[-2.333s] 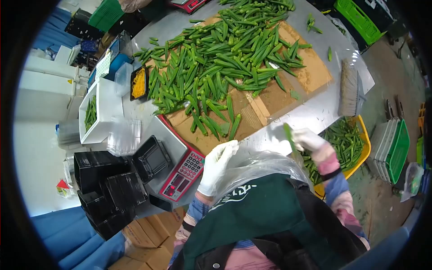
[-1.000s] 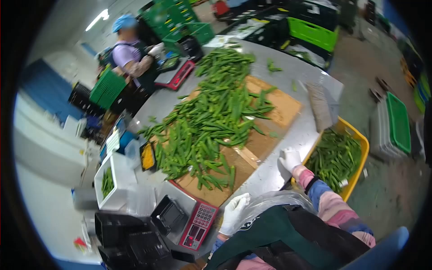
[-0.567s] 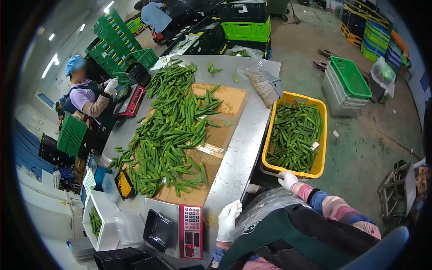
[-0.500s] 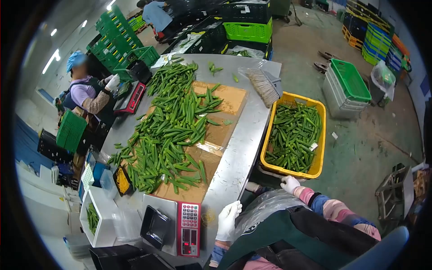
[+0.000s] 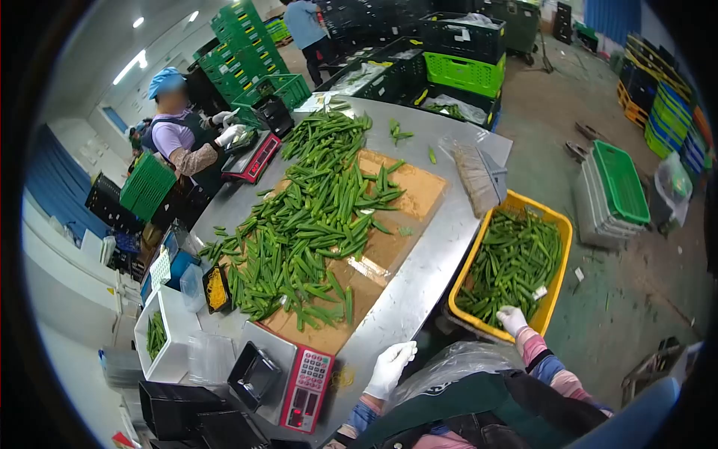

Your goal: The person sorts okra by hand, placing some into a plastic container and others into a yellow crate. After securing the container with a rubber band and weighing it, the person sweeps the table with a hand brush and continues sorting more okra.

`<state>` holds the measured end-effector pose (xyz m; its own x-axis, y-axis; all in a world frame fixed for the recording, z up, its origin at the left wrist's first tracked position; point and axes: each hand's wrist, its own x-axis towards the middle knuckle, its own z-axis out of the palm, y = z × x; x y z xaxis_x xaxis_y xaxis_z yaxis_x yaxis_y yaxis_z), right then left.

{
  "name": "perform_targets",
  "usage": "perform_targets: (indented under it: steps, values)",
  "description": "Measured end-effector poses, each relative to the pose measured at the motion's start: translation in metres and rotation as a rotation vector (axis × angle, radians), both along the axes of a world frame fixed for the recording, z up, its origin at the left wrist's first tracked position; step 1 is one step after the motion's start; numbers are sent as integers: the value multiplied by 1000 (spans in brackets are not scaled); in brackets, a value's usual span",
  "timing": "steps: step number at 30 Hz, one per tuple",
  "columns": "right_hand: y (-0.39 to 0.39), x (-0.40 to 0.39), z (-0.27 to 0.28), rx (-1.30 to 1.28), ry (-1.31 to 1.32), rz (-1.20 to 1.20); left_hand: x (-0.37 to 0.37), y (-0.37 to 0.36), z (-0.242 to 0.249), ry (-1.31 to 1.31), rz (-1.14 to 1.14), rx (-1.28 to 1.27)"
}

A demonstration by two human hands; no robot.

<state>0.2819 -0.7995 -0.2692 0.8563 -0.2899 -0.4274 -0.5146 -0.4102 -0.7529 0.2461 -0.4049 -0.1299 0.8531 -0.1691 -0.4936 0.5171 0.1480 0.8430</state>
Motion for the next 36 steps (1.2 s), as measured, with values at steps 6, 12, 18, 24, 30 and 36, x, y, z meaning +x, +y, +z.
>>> perform_targets:
  steps: [6, 12, 18, 24, 30, 36]
  values:
    - [-76, 196, 3, 54, -394, -262, 91, -42, 23, -90, -14, 169]
    - [-112, 375, -3, 65, -425, -427, 137, -42, 62, -55, 64, 454]
    - [-100, 433, 7, -51, -309, -349, 135, -3, 31, 30, 119, 758]
    - [-62, 424, 59, 241, -405, -466, 125, 57, -26, 69, 137, 936]
    - [-29, 394, 120, 264, -314, -308, 137, 89, -45, 230, 109, 931]
    - [12, 365, 227, 299, -186, -35, 132, 87, -54, 208, 152, 938]
